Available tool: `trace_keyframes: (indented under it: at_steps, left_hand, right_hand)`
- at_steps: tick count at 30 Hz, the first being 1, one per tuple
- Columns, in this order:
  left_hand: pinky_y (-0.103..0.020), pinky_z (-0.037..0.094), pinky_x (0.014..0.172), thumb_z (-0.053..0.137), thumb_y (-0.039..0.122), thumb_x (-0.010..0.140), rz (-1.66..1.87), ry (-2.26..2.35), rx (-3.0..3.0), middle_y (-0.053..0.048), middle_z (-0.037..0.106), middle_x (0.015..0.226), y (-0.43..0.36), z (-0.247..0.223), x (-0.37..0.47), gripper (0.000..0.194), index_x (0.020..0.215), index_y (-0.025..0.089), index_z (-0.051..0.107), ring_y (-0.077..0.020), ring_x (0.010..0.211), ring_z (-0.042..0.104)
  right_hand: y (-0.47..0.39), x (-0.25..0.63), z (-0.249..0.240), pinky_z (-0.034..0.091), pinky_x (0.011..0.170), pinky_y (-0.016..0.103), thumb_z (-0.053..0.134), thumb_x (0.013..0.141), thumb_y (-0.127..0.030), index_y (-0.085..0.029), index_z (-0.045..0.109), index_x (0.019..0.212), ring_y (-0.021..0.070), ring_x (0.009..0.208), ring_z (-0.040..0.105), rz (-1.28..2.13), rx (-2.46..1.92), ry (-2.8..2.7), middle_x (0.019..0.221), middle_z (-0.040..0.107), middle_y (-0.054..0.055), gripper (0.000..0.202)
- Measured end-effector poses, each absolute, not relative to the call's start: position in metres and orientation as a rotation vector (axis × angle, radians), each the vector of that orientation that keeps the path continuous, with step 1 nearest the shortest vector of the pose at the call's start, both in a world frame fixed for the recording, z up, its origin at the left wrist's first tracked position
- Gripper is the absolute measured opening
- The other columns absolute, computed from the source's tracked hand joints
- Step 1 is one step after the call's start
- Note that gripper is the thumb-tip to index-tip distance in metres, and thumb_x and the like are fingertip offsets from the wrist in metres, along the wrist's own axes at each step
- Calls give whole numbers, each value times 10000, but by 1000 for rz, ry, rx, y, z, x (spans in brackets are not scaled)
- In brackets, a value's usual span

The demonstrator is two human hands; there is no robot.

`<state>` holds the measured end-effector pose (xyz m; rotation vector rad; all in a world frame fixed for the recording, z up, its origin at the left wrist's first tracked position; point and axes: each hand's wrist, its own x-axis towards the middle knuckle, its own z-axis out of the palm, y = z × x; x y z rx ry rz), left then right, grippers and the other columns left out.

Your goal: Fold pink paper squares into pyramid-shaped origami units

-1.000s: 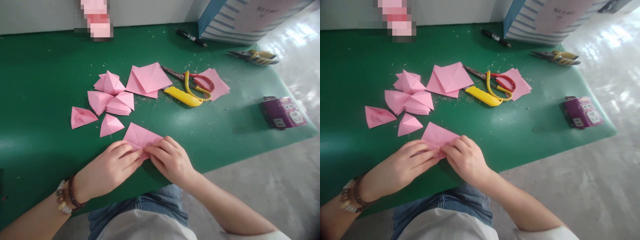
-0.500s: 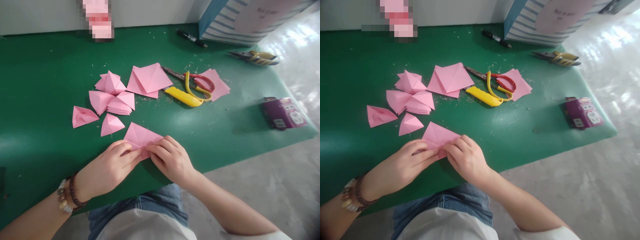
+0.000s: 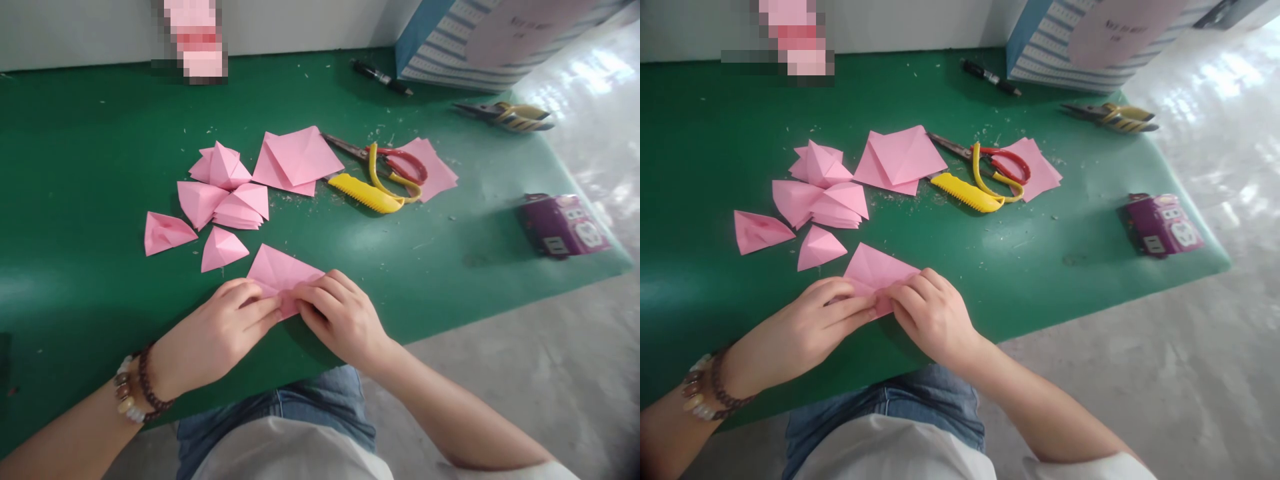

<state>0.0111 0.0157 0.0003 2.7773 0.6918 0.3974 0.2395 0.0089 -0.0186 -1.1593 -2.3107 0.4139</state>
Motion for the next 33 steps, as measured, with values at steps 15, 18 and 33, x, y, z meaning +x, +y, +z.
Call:
trace_keyframes:
  at_steps: [15, 18, 33]
  left_hand:
    - [-394, 441, 1007, 411, 10, 927, 355, 796, 2656, -37, 665, 1166, 17, -3, 10, 339, 1195, 127, 582, -198, 1038, 544]
    - [-376, 440, 1001, 402, 7, 932, 400, 801, 2655, -30, 665, 1148, 17, -2, 10, 341, 1208, 125, 564, -189, 1026, 545]
    - [-366, 440, 967, 397, 27, 930, 353, 812, 2762, -32, 683, 1133, 19, -1, 11, 325, 1160, 134, 600, -200, 991, 555]
  right_hand:
    - [-25, 236, -5, 500, 794, 353, 630, 881, -162, -197, 698, 1029, 212, 935, 586, 212, -1089, -2323, 911, 714, 50, 167]
    - [-32, 228, -7, 476, 812, 357, 558, 936, -211, -189, 705, 1072, 217, 977, 569, 161, -1157, -2404, 973, 715, 65, 202]
    - [-42, 218, -14, 413, 852, 368, 542, 948, -293, -266, 677, 1157, 241, 1043, 523, 128, -1228, -2501, 1018, 680, 67, 251]
